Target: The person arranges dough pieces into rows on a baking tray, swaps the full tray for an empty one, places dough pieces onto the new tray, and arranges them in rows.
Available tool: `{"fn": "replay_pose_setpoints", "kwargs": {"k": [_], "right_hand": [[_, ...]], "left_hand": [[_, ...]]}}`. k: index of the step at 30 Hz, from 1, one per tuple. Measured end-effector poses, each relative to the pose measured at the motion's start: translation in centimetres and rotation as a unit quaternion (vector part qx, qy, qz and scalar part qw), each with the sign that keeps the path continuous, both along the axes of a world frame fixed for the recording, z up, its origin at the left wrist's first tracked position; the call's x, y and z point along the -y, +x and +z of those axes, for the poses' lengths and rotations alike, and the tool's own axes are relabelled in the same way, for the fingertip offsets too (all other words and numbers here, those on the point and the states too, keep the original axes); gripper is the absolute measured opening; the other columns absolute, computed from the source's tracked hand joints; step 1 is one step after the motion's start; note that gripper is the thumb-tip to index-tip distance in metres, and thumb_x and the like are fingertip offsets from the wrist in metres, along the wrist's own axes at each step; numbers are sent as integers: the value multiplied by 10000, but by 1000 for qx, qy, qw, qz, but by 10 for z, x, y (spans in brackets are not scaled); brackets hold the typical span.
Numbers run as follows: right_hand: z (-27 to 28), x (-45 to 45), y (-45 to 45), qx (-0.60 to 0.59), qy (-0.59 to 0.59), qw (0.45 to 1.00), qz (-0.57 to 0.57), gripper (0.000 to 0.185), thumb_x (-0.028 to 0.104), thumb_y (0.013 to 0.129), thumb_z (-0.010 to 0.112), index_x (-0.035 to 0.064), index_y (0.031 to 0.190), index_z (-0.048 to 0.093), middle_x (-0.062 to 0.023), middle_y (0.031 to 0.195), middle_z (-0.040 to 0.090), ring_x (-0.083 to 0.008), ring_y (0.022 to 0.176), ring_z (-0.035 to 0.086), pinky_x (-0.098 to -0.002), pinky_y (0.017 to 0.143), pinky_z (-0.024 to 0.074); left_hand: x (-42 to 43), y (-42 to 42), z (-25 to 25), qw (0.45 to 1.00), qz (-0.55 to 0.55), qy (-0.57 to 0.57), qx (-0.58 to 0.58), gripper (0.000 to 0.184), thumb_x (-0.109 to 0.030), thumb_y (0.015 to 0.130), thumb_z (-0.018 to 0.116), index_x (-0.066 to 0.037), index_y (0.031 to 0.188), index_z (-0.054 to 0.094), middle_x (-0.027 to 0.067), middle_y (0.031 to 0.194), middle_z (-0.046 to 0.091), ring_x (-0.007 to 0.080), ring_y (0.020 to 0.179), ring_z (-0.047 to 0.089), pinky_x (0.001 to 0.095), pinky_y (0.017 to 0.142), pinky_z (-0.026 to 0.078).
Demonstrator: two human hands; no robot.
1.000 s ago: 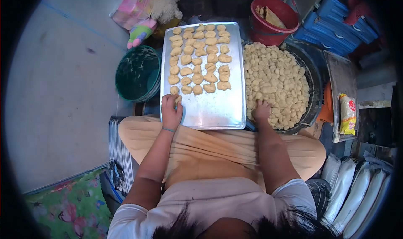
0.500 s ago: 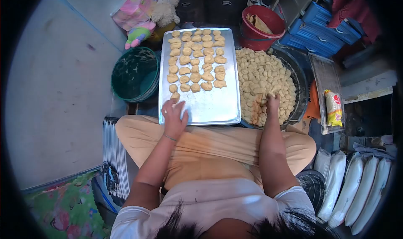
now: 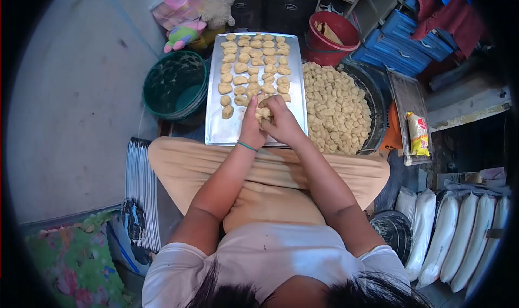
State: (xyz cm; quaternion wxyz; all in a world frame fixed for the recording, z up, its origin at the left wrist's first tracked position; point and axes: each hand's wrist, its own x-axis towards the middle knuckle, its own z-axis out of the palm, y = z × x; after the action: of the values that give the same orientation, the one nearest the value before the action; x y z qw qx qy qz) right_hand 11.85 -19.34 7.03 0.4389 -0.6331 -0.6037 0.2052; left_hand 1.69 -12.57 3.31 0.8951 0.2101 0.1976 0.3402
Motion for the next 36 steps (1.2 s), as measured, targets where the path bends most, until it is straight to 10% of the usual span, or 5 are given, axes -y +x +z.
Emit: {"fn": "replay_pose_setpoints", "kwargs": {"k": [9,13,20,28,36], "right_hand": [[-43,-26,9,-373,-76,922,-75,218,-39,854,573,32,1059,597,-38,914,623,-90,747,573,-231,650,482],[-68,-47,-9,-347,-24,937,-48,166,18,835,658,46,996,625,-43,877,642,-134,755,598,-266,664,482],[-80,-57,-44,211,68,975,-17,89,68,800,638,79,883,669,-102,886,634,-319,891,575,-438,788,467],[-23,-36,-46,-349,-205,903,141,322,104,866,684,29,1175,630,-37,981,640,-113,894,581,-274,816,481],[-50,-37,-15,-153,63,975,-150,242,90,817,711,49,1051,664,-74,887,665,-156,783,644,-284,680,507]], "left_hand": [[-22,-60,-49,993,-40,-97,-54,367,-473,944,507,-137,1064,592,39,965,657,217,865,658,330,614,502],[-14,-92,-37,993,-26,-88,-73,400,-470,946,497,-105,1085,585,55,978,654,232,884,660,303,575,509],[-17,-131,-34,988,-104,-58,-99,395,-465,951,504,-107,1098,578,67,958,661,227,818,669,288,501,476],[-21,-121,-32,974,-219,-47,-27,530,-592,959,421,-130,1173,568,107,973,671,252,794,681,280,435,466],[-22,-117,-47,974,-211,-47,-70,608,-610,958,398,-64,1127,602,98,984,675,236,788,685,279,450,463]]}}
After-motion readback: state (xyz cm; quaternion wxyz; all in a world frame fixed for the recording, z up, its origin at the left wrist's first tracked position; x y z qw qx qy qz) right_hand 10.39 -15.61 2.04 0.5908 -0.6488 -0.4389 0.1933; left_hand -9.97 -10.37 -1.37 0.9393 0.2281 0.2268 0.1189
